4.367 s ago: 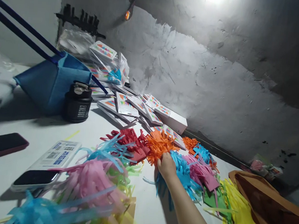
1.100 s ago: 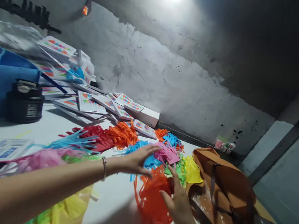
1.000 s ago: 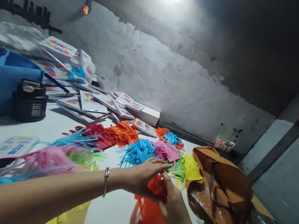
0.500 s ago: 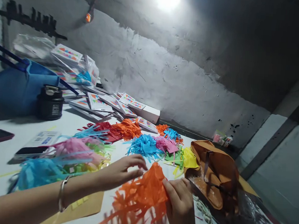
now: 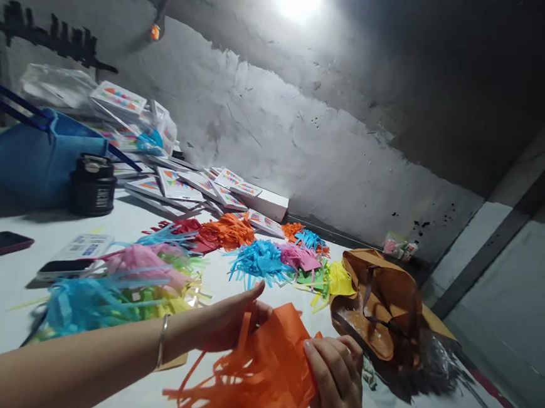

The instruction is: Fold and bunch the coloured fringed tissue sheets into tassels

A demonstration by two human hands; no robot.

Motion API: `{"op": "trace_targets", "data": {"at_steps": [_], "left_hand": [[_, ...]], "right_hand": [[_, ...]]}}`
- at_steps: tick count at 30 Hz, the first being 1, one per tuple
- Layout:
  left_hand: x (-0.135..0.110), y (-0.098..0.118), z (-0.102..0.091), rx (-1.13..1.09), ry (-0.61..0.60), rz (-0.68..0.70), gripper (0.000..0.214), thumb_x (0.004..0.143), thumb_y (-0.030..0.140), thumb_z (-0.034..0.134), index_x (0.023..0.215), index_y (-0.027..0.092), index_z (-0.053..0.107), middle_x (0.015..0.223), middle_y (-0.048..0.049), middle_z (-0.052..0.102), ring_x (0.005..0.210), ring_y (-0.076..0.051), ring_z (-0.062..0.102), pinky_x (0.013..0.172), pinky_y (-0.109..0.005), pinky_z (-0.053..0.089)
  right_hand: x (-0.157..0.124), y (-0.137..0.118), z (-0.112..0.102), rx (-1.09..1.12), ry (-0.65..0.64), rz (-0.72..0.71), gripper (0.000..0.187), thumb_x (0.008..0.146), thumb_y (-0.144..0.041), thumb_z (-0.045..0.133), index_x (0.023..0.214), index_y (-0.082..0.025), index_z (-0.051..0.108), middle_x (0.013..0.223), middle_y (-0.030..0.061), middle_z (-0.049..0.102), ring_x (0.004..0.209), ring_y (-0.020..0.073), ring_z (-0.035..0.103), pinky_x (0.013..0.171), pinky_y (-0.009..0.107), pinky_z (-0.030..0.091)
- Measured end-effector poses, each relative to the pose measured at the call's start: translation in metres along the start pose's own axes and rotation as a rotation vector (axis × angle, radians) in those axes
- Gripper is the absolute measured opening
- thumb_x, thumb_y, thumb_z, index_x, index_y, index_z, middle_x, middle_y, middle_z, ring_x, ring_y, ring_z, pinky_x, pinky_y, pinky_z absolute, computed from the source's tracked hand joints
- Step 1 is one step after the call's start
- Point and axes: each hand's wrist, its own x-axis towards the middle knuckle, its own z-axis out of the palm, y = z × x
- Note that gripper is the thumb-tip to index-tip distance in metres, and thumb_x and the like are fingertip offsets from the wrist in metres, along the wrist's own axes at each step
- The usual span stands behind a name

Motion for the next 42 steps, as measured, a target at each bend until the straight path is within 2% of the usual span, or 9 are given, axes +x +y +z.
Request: {"op": "trace_targets", "data": {"at_steps": [3, 8, 12, 15, 19, 27, 34, 39, 42], "left_hand": [[-0.002, -0.008, 0.007, -0.100, -0.098, -0.053, 0.084, 0.063, 0.093, 0.060, 0.085, 0.013, 0.075, 0.088, -0.0112, 0.076, 0.085, -0.024, 0.071, 0.079, -0.030, 0.054], [-0.006, -0.013, 0.024, -0.378, -0.164, 0.006, 0.084, 0.068, 0.088, 0.062, 0.104, 0.013, 0.077, 0.105, -0.0115, 0.079, 0.107, -0.029, 0.070, 0.104, -0.037, 0.048], [-0.010, -0.034, 0.037, -0.459, -0.181, -0.099, 0.088, 0.066, 0.089, 0.064, 0.108, 0.012, 0.076, 0.107, -0.0110, 0.079, 0.114, -0.030, 0.068, 0.103, -0.034, 0.050], [-0.007, -0.044, 0.034, -0.434, -0.145, -0.088, 0.076, 0.073, 0.080, 0.068, 0.110, 0.014, 0.076, 0.111, -0.0104, 0.079, 0.118, -0.029, 0.067, 0.101, -0.032, 0.051], [0.007, -0.036, 0.015, -0.243, -0.066, 0.059, 0.060, 0.085, 0.069, 0.064, 0.114, 0.018, 0.075, 0.122, -0.0094, 0.075, 0.125, -0.030, 0.062, 0.106, -0.036, 0.045], [0.016, -0.004, -0.002, -0.059, -0.115, 0.084, 0.060, 0.086, 0.065, 0.068, 0.109, 0.010, 0.077, 0.113, -0.0157, 0.077, 0.111, -0.033, 0.066, 0.104, -0.040, 0.044], [0.014, -0.008, 0.001, -0.109, -0.064, 0.062, 0.065, 0.085, 0.079, 0.054, 0.101, 0.020, 0.078, 0.102, -0.0075, 0.078, 0.095, -0.022, 0.071, 0.090, -0.030, 0.052], [0.009, -0.001, 0.004, 0.046, -0.018, -0.015, 0.047, 0.074, 0.055, 0.084, 0.096, 0.013, 0.081, 0.096, -0.0110, 0.079, 0.087, -0.023, 0.071, 0.082, -0.029, 0.052], [0.009, 0.009, 0.002, 0.151, 0.068, -0.009, 0.040, 0.068, 0.047, 0.089, 0.087, 0.013, 0.081, 0.086, -0.0080, 0.078, 0.078, -0.021, 0.068, 0.075, -0.028, 0.050]], "right_hand": [[-0.003, -0.001, 0.002, -0.004, 0.009, 0.035, 0.030, 0.097, 0.000, 0.045, 0.113, -0.012, 0.067, 0.092, 0.0104, 0.075, 0.089, 0.0191, 0.070, 0.090, 0.040, 0.043], [-0.013, -0.001, 0.015, -0.009, 0.025, 0.131, 0.039, 0.091, 0.005, 0.042, 0.115, -0.016, 0.066, 0.092, 0.0074, 0.072, 0.089, 0.0187, 0.068, 0.095, 0.041, 0.042], [-0.022, 0.001, 0.026, 0.041, 0.019, 0.196, 0.041, 0.091, 0.004, 0.041, 0.116, -0.017, 0.066, 0.094, 0.0058, 0.070, 0.088, 0.0180, 0.065, 0.096, 0.040, 0.039], [-0.026, 0.005, 0.027, 0.083, 0.009, 0.237, 0.038, 0.091, 0.002, 0.042, 0.115, -0.015, 0.065, 0.093, 0.0057, 0.067, 0.085, 0.0176, 0.063, 0.091, 0.040, 0.039], [-0.024, 0.012, 0.020, 0.128, -0.010, 0.289, 0.037, 0.092, -0.003, 0.039, 0.116, -0.016, 0.064, 0.094, 0.0053, 0.063, 0.087, 0.0183, 0.060, 0.088, 0.038, 0.041], [-0.018, 0.018, 0.019, 0.162, -0.043, 0.289, 0.038, 0.090, -0.004, 0.040, 0.117, -0.017, 0.063, 0.098, 0.0052, 0.060, 0.089, 0.0186, 0.058, 0.088, 0.039, 0.039], [-0.020, 0.011, 0.023, 0.164, -0.043, 0.297, 0.034, 0.093, -0.002, 0.041, 0.117, -0.015, 0.062, 0.098, 0.0057, 0.060, 0.090, 0.0185, 0.055, 0.089, 0.039, 0.039], [-0.021, 0.010, 0.022, 0.152, -0.059, 0.272, 0.038, 0.091, 0.000, 0.039, 0.118, -0.014, 0.062, 0.099, 0.0068, 0.060, 0.090, 0.0191, 0.056, 0.089, 0.041, 0.038], [-0.022, 0.008, 0.023, 0.137, -0.069, 0.260, 0.043, 0.086, 0.003, 0.039, 0.118, -0.015, 0.061, 0.098, 0.0062, 0.060, 0.089, 0.0188, 0.057, 0.089, 0.042, 0.038]]}}
